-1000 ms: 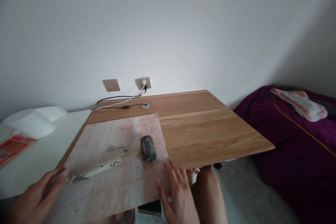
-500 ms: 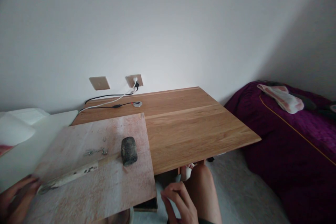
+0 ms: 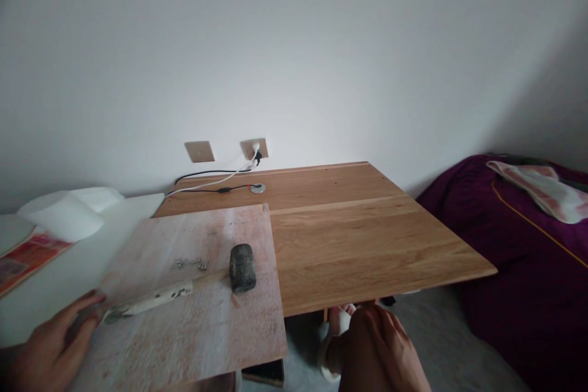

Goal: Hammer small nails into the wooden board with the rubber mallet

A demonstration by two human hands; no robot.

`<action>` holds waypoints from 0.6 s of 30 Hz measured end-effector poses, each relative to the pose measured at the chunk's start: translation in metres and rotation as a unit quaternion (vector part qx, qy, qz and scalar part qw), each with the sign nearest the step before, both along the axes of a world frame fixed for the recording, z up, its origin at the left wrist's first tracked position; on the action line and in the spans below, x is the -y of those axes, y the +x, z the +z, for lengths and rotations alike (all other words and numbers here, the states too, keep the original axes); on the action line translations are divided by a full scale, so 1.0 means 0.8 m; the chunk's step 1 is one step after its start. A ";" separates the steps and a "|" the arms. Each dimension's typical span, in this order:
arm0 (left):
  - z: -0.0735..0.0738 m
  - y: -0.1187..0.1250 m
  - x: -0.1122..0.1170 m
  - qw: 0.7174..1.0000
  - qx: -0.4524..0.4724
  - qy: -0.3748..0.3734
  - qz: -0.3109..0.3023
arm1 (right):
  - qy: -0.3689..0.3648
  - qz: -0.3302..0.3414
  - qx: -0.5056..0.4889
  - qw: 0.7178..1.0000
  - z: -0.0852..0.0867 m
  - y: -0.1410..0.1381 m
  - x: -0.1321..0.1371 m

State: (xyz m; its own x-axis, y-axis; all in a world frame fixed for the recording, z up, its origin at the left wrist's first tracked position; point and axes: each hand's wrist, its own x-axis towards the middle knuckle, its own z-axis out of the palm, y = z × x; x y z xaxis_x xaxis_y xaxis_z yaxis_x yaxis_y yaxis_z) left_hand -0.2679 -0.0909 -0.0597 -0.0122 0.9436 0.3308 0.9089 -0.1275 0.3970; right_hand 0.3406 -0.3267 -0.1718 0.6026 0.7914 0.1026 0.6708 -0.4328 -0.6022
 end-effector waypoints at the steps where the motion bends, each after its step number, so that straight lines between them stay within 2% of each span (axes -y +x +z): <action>1: 0.004 0.004 0.002 1.000 0.006 -0.007 0.003 | 0.001 -0.002 0.005 1.000 0.000 -0.002 0.003; 5: 0.014 0.013 0.009 1.000 0.010 -0.023 0.004 | 0.026 0.015 0.028 0.999 -0.004 -0.005 0.018; 11: 0.012 0.013 0.010 1.000 0.001 0.003 0.001 | 0.009 -0.006 0.046 0.999 -0.012 0.004 0.017; 16: 0.013 0.014 0.011 1.000 -0.023 -0.001 0.003 | 0.040 0.074 0.080 0.993 -0.013 0.002 0.023; 18: 0.015 0.017 0.012 1.000 -0.030 -0.008 0.005 | 0.057 0.077 0.091 0.991 -0.016 0.005 0.023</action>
State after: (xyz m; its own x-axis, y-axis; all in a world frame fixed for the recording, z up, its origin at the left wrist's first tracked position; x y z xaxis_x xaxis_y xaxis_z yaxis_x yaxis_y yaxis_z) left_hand -0.2546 -0.1006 -0.0473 -0.0023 0.9487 0.3161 0.9323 -0.1123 0.3438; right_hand 0.3443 -0.3454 -0.1842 0.4391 0.8496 0.2921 0.8252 -0.2528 -0.5050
